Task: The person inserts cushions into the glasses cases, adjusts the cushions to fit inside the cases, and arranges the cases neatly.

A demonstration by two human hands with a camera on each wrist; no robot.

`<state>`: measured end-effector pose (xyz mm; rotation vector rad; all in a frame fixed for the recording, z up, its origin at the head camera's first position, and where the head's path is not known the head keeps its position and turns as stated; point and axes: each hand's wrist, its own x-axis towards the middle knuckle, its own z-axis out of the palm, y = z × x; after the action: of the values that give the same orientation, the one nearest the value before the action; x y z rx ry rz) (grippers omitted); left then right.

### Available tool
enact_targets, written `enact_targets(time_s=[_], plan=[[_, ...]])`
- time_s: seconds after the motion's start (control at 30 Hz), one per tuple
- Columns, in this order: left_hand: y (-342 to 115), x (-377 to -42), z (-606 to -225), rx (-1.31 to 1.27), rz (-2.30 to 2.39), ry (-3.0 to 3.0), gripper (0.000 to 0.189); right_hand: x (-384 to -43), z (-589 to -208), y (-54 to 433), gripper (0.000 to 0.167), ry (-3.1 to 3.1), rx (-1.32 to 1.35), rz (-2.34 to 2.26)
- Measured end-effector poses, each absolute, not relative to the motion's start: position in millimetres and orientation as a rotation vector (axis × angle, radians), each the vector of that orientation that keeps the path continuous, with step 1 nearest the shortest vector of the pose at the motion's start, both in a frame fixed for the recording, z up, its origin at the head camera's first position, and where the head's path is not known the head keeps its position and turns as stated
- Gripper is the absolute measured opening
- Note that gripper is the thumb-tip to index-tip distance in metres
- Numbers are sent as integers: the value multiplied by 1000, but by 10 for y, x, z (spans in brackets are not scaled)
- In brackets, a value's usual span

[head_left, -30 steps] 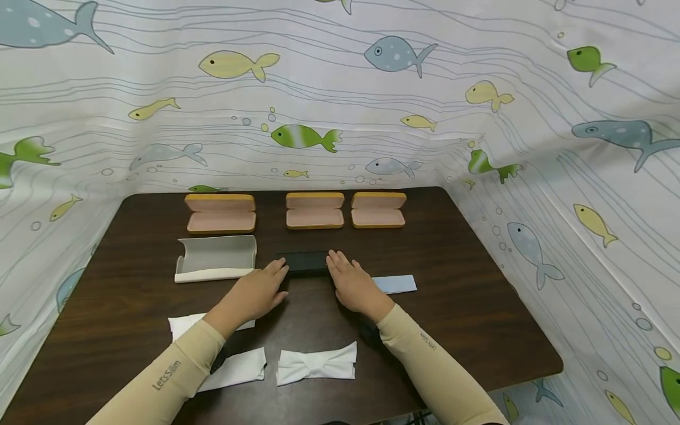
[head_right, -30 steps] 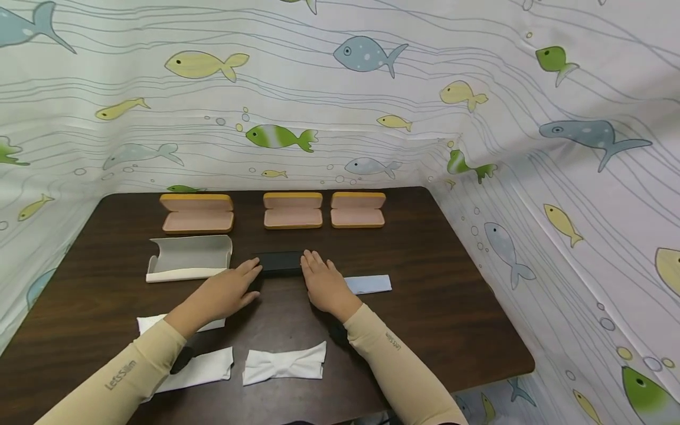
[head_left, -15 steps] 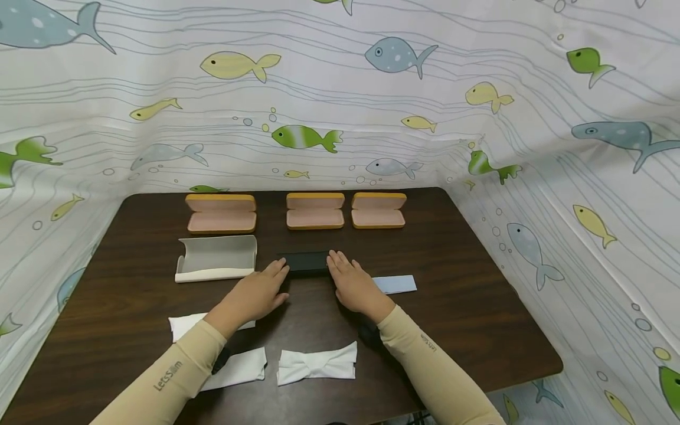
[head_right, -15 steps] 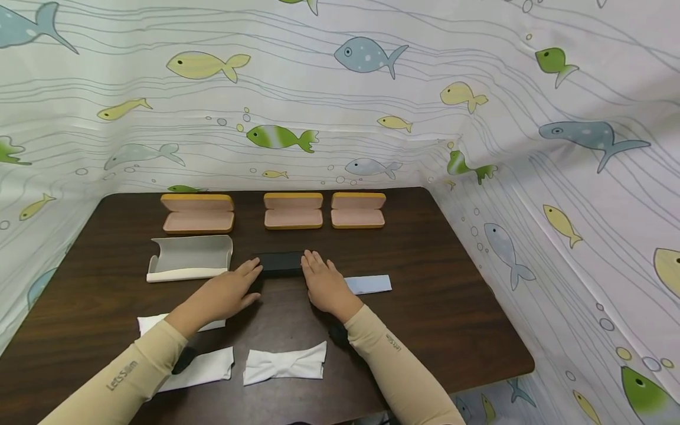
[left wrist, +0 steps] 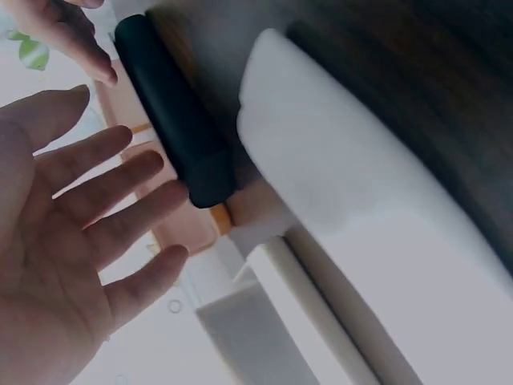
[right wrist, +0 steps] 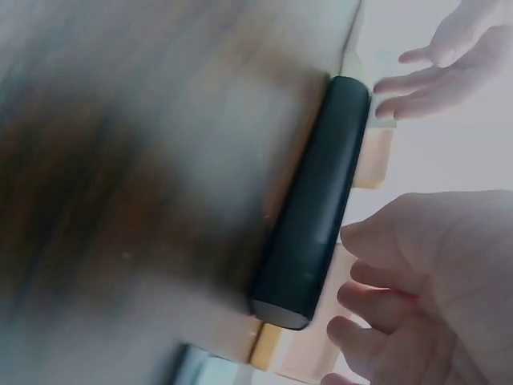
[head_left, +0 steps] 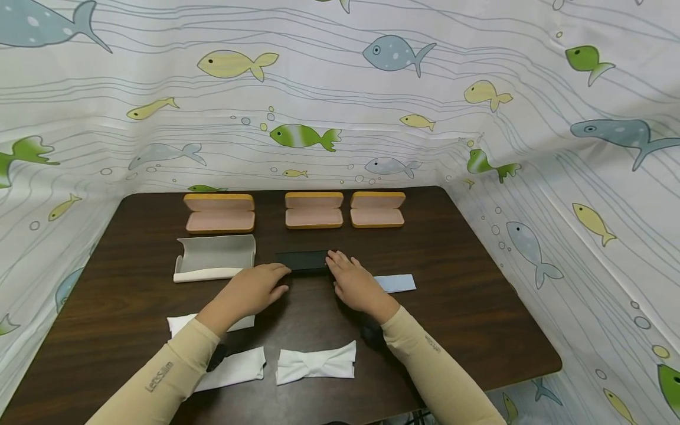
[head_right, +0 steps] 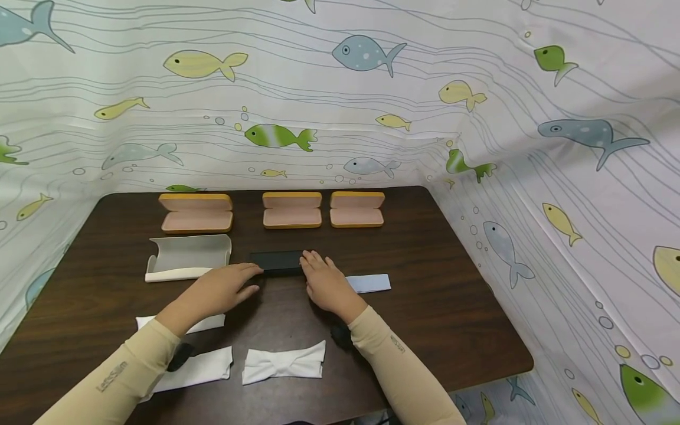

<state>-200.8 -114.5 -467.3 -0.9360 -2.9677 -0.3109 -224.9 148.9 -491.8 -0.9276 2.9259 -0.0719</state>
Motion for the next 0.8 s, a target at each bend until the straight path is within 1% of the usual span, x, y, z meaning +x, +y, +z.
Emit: enact_targets(time_s=[0.1,0.2,0.3,0.43,0.5,0.57,0.67,0.8], plan=[[-1136,-1950,-4649,-960,-314,-2910,35,-2198,-4883,1488,57,2950,-944,-59],[-1126,-1851,-4631,-998,-307,-2874,32,-2117,-4821,1491,52,2997,-984,-54],[-1110,-1736,-4643,-1047,-303,-2861,28,-2006,-4760,1505,41,3057,-1057,-78],[-1094,-1592,-4693,-1130,-337,-2868,20,-1841,-4737,1532,20,3082,-1147,-125],[-1092,-1529,-4715,-1164,-386,-2886,16,-1761,-4755,1545,12,3038,-1153,-143],[-1094,-1469,-4731,-1178,-435,-2910,15,-1689,-4785,1556,7,2972,-1134,-155],[-1091,-1390,-4756,-1196,-464,-2925,18,-1593,-4813,1572,12,2863,-1080,-164],[-1071,-1306,-4807,-1238,-444,-2911,28,-1495,-4802,1571,26,2778,-1022,-157]])
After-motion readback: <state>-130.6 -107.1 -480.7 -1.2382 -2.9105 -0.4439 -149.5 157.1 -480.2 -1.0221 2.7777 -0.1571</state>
